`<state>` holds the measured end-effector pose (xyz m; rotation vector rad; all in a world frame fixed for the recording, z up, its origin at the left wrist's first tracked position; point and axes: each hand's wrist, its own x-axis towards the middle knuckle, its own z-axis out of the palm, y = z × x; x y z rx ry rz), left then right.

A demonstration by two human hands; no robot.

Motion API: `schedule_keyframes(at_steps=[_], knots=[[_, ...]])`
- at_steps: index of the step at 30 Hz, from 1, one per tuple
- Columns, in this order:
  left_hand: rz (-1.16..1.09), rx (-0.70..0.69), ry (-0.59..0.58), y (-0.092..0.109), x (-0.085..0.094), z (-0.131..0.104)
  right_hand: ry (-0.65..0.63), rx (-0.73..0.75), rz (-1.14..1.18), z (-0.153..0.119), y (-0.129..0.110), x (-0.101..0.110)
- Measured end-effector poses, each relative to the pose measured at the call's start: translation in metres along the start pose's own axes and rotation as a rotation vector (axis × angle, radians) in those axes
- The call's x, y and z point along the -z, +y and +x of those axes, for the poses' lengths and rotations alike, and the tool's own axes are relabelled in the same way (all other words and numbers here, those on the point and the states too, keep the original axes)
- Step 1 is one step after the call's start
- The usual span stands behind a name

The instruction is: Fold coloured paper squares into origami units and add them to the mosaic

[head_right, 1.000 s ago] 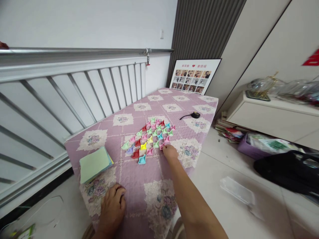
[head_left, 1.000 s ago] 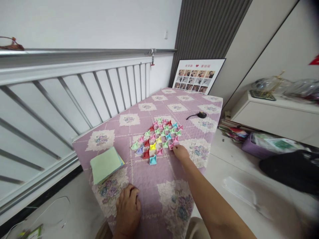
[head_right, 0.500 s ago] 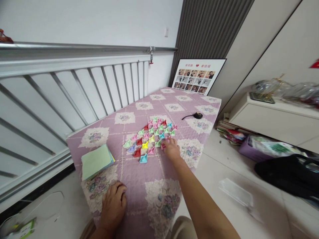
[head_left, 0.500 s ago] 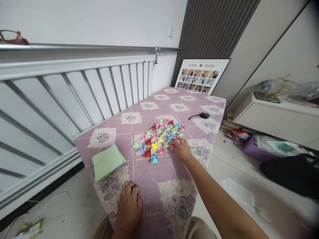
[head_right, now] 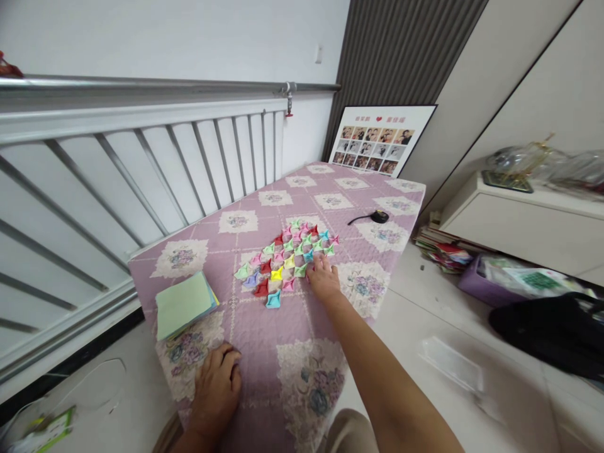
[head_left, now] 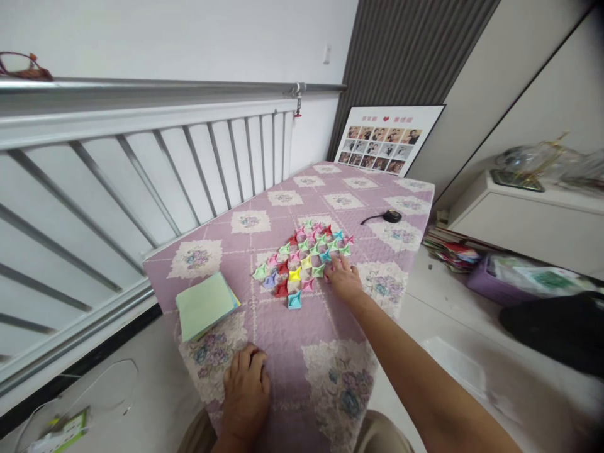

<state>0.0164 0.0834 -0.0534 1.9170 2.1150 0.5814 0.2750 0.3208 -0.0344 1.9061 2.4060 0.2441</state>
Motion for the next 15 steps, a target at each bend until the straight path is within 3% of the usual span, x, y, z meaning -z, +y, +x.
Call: schedule_keyframes(at_steps=[7, 15], knots=[[-0.028, 0.011, -0.027, 0.003, 0.004, 0.001, -0.009, 0.016, -0.004, 0.005, -0.002, 0.004], [0.004, 0.009, -0.002, -0.009, -0.014, 0.001, 0.045, -0.024, 0.049, -0.011, -0.001, -0.003]])
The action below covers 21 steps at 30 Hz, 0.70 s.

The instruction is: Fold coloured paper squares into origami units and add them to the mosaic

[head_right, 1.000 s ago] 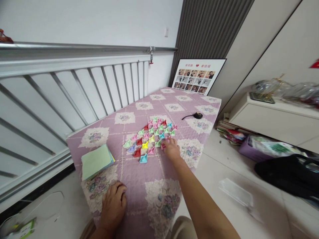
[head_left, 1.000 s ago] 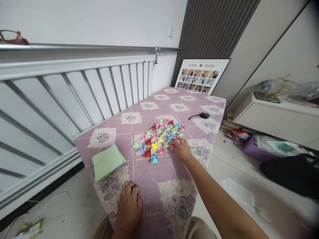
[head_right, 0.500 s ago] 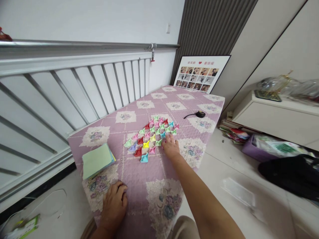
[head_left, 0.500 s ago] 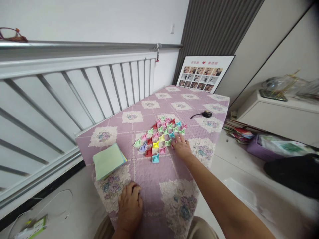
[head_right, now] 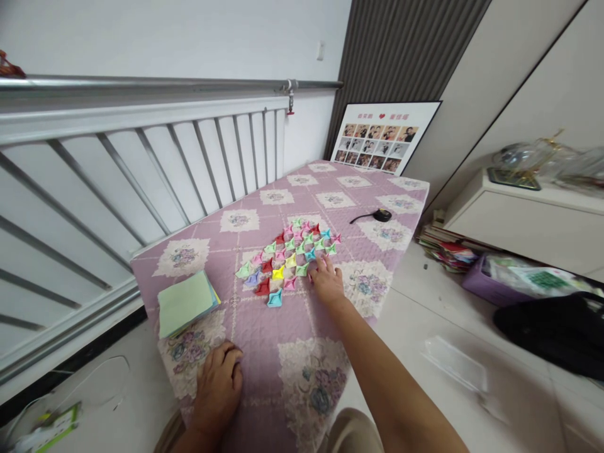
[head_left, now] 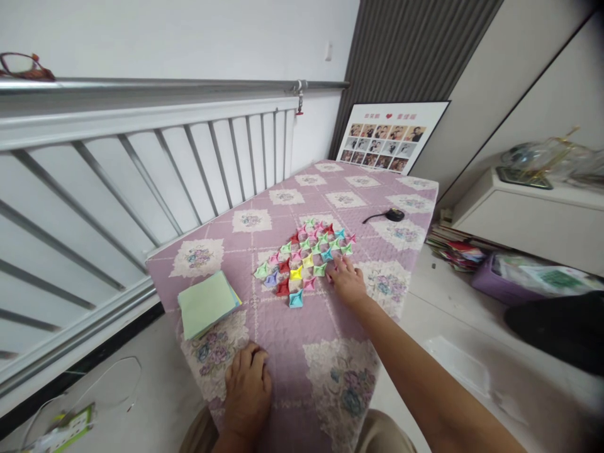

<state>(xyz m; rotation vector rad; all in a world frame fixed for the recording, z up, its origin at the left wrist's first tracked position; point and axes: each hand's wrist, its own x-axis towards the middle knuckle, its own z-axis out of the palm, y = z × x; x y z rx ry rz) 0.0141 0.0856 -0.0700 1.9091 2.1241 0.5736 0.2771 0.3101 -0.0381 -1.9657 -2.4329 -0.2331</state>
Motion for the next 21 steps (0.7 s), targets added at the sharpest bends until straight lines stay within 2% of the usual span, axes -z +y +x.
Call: schedule_keyframes(at_steps=[6, 11, 14, 16, 21], knots=[[0.011, 0.007, -0.008, 0.004, 0.004, -0.001, 0.053, -0.048, 0.107, -0.003, 0.005, 0.003], [0.001, 0.007, -0.015, 0.010, 0.013, -0.001, 0.188, -0.252, 0.269, -0.017, 0.013, -0.004], [0.007, 0.012, -0.007, 0.010, 0.013, -0.001, 0.201, -0.334, 0.289, -0.046, 0.008, -0.015], [0.011, 0.010, 0.001, 0.009, 0.011, -0.001, 0.196, -0.347, 0.310, -0.072, -0.004, -0.022], [0.028, 0.010, 0.002, 0.006, 0.006, -0.002, 0.146, -0.248, 0.408, -0.132, -0.056, -0.020]])
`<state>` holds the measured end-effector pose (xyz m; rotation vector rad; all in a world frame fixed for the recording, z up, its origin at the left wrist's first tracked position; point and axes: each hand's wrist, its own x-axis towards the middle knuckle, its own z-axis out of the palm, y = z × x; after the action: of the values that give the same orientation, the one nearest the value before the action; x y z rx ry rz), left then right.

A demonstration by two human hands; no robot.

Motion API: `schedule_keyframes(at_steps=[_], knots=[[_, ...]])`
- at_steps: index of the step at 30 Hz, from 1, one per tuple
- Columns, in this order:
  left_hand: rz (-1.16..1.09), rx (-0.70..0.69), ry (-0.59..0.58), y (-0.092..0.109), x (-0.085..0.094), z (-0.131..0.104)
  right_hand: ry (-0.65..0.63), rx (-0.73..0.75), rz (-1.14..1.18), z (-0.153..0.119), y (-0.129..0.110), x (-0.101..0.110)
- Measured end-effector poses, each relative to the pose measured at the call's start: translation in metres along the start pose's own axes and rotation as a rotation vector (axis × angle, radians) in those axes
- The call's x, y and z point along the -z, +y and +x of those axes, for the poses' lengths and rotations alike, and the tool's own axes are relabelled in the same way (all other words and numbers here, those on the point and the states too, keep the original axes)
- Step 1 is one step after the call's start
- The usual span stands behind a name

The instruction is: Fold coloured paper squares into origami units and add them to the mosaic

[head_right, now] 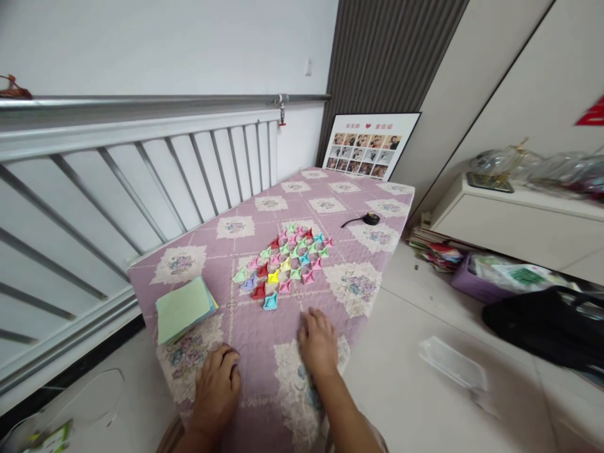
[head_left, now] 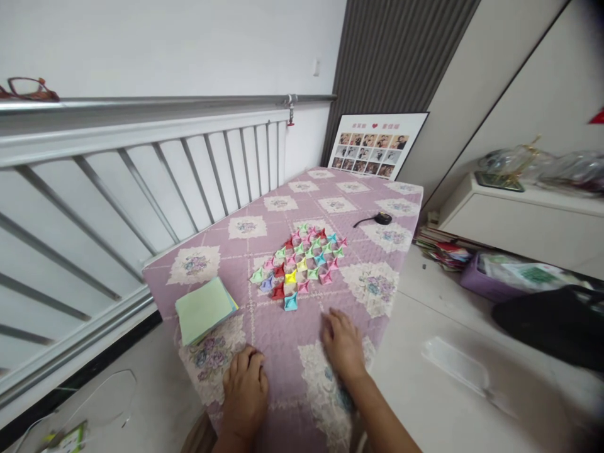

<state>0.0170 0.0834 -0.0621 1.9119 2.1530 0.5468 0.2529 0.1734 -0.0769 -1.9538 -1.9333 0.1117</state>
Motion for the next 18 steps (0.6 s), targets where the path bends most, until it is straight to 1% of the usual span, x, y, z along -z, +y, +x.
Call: schedule_keyframes(at_steps=[4, 7, 9, 13, 16, 18], knots=[[-0.004, -0.011, 0.003, -0.001, -0.001, 0.000, -0.088, 0.061, 0.015, -0.045, -0.036, 0.004], [0.006, -0.024, 0.014, 0.000, 0.001, -0.003, -0.165, 0.112, 0.039, -0.067, -0.052, 0.008], [0.011, -0.031, 0.025, 0.001, 0.002, -0.005, -0.173, 0.121, 0.052, -0.074, -0.057, 0.011], [-0.018, -0.052, 0.066, -0.002, 0.000, -0.005, -0.137, 0.118, 0.075, -0.076, -0.057, 0.015], [-0.086, -0.108, 0.061, -0.012, 0.000, -0.005, -0.112, 0.113, 0.091, -0.077, -0.057, 0.017], [-0.121, -0.132, 0.053, -0.023, 0.006, -0.014, -0.105, 0.108, 0.098, -0.077, -0.057, 0.016]])
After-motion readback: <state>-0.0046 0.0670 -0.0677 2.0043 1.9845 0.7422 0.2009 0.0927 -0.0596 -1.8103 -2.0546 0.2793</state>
